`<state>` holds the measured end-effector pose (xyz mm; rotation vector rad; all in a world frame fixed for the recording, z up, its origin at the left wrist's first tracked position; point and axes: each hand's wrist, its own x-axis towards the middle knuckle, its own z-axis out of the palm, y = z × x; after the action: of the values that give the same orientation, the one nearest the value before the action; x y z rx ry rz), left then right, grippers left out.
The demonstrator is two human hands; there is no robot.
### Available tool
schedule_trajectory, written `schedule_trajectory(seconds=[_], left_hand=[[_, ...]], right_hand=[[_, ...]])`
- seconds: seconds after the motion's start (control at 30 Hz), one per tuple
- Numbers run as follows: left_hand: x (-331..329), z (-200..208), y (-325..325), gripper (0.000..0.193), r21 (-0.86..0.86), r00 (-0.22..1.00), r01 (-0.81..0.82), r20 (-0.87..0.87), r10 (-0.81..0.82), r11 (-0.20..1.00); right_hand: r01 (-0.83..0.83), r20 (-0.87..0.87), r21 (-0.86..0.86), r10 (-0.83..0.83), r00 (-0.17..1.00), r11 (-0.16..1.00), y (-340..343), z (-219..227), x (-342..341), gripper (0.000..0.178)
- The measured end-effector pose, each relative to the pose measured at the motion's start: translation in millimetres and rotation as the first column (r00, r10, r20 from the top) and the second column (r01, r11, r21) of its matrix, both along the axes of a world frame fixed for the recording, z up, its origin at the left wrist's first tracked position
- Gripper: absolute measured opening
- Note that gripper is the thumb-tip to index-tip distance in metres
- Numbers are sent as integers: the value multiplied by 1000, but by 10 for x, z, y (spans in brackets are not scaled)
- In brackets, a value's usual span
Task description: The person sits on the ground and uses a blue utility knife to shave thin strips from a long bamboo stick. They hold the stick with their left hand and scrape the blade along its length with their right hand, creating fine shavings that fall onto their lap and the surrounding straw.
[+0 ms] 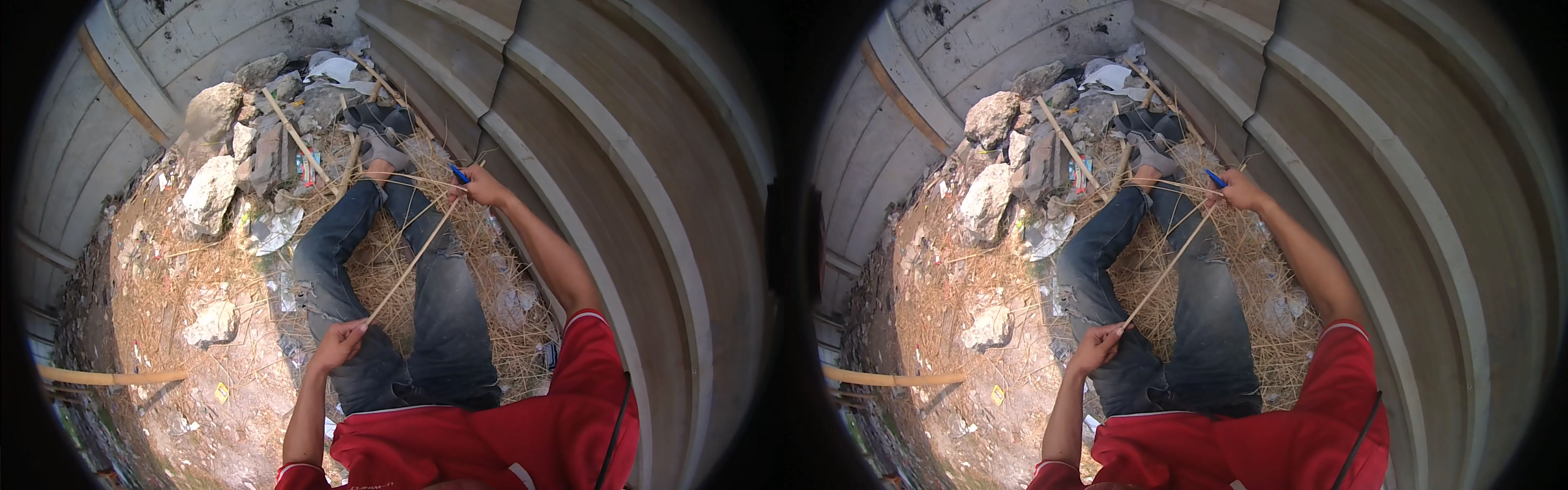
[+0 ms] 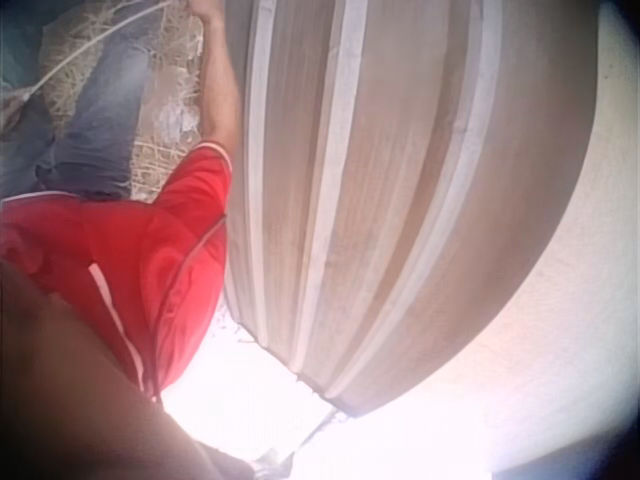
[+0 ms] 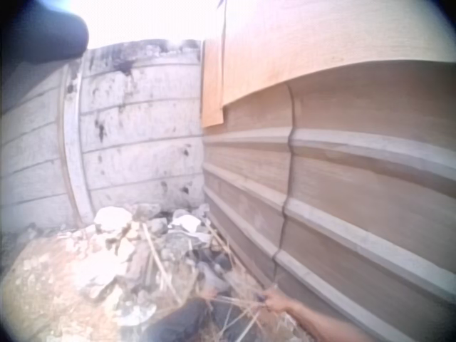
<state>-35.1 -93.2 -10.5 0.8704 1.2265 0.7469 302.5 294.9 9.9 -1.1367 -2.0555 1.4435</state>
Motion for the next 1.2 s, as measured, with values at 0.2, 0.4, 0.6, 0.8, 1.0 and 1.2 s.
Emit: schedule_trajectory(seconds=[0.2, 0.4, 0.6, 0.8, 1.0, 1.2], left_hand=[[53, 8, -58, 36, 65, 992, -11, -124, 19, 998], [229, -32, -107, 34, 242, 953, -110, -248, 171, 964], [303, -11, -110, 28, 218, 936, -250, -197, 293, 944], [292, 128, -118, 28, 277, 885, -333, -237, 400, 901], [214, 177, -108, 28, 289, 861, -398, -210, 464, 871], [318, 186, 2, 31, 280, 891, -402, -102, 443, 872]], right_hand=[[274, -422, -458, -478, 770, 846, 163, -41, 114, 23], [694, -567, -332, -723, 394, 639, 316, 1, 203, 26], [846, -575, -474, -813, -88, 243, 353, -118, 292, 23], [853, -620, -521, -704, -347, 38, 170, 43, 257, 31], [971, -923, -235, -322, -211, 37, -378, 1202, 174, 35], [894, -861, -401, -415, -294, 200, -507, 1551, 242, 30]])
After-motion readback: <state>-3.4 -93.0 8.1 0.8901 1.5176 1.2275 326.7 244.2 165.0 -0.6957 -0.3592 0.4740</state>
